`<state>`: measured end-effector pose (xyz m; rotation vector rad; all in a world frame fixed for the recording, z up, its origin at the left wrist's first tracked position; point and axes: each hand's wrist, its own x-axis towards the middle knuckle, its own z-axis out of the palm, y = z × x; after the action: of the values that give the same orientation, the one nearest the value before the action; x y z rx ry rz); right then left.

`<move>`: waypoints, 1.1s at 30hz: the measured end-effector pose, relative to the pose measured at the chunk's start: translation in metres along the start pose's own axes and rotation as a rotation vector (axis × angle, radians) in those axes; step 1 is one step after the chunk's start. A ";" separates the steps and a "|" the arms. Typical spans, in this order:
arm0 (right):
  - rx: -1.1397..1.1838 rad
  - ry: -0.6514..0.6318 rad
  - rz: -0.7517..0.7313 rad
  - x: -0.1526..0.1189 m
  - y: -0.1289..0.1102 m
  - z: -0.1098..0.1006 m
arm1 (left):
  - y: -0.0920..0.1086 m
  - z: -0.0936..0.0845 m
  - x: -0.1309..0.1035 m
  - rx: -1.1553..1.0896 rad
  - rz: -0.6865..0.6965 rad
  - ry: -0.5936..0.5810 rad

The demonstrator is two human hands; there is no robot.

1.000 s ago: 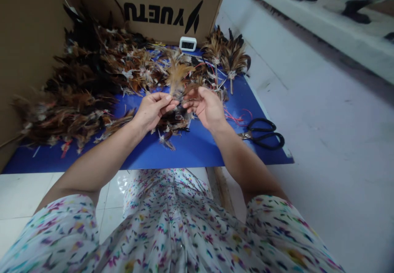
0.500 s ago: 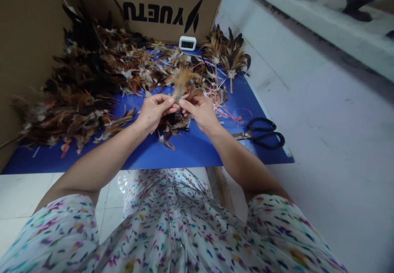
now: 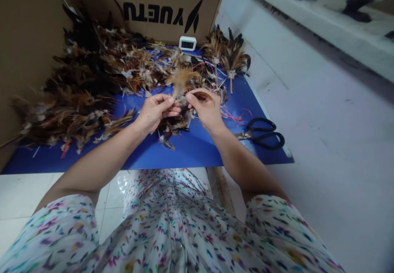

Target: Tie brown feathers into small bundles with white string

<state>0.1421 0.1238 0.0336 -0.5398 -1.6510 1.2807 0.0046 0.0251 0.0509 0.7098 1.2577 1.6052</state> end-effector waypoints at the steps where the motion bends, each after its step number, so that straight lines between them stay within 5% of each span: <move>1: -0.013 0.002 -0.011 0.000 0.001 0.000 | 0.000 0.000 -0.001 0.004 -0.001 -0.011; 20: -0.125 -0.118 0.064 -0.007 0.004 0.009 | -0.007 -0.001 0.001 0.068 0.101 -0.051; 33: -0.122 -0.050 0.018 -0.004 -0.002 0.005 | -0.008 -0.004 0.002 0.041 0.068 -0.089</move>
<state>0.1398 0.1171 0.0332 -0.6017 -1.7779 1.2207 0.0027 0.0252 0.0416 0.8487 1.2158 1.5882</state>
